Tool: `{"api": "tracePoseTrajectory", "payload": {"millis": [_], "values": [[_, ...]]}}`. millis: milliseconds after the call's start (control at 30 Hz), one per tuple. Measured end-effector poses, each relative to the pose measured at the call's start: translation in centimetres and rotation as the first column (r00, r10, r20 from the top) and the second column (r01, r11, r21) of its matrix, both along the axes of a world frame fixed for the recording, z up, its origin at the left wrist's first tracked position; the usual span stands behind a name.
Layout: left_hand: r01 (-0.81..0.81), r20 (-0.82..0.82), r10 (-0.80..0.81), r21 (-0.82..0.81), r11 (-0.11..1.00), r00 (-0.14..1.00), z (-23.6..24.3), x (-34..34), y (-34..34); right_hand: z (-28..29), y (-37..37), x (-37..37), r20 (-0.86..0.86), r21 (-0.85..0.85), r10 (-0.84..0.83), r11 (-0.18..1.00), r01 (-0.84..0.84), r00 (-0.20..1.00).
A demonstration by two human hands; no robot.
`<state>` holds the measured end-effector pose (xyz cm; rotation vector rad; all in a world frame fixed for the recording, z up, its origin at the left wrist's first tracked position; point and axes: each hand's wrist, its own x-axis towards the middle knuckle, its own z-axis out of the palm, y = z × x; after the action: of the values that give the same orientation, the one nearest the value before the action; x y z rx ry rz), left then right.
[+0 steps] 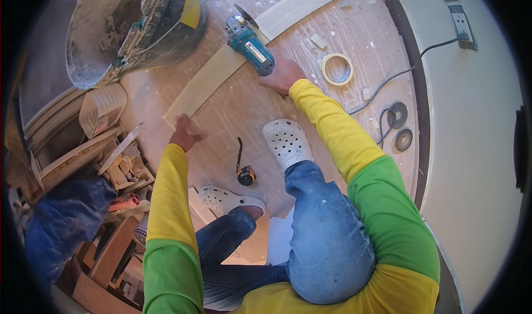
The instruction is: The person measures a piece of wood baseboard with a tape measure, marks it with a pencil, applies tape to the surface, and cuts it using a hand-held angle grinder.
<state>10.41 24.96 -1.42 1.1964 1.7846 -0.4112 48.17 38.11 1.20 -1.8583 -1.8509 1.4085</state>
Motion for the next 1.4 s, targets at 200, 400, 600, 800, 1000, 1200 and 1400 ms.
{"api": "tracePoseTrajectory", "payload": {"millis": [200, 400, 600, 800, 1000, 1200, 1400], "values": [[-0.002, 0.007, 0.002, 0.007, 1.0, 1.0, 0.0, -0.1, 0.0, 0.0, -2.3, 1.3, 0.027, 0.004, -0.009, 1.0, 0.009, 1.0], [-0.006, 0.016, 0.005, 0.023, 1.0, 1.0, -0.1, -0.4, 0.0, 0.2, -2.9, 1.9, 0.063, -0.036, 0.004, 0.999, -0.002, 0.998], [0.016, -0.007, -0.016, -0.002, 1.0, 1.0, 0.4, 0.3, 0.2, 0.5, -1.9, 1.5, 0.016, -0.094, 0.001, 0.996, 0.001, 1.0], [0.004, 0.005, -0.004, -0.001, 1.0, 1.0, 0.6, 0.3, 0.2, 0.0, -0.8, 0.8, 0.053, -0.033, 0.035, 0.999, -0.033, 0.998], [-0.007, 0.018, 0.007, -0.003, 1.0, 1.0, 0.8, 0.5, 0.4, 0.2, -2.0, 1.5, 0.01, 0.005, 0.01, 1.0, -0.01, 1.0], [0.008, 0.03, -0.009, 0.006, 1.0, 1.0, 0.7, 0.1, 0.4, 0.3, -3.5, 2.3, 0.097, -0.022, 0.023, 1.0, -0.021, 0.995], [0.004, -0.003, -0.004, -0.003, 1.0, 1.0, 1.0, 0.7, 0.5, 0.4, -2.4, 1.8, 0.049, -0.045, 0.008, 0.999, -0.006, 0.999]]}}
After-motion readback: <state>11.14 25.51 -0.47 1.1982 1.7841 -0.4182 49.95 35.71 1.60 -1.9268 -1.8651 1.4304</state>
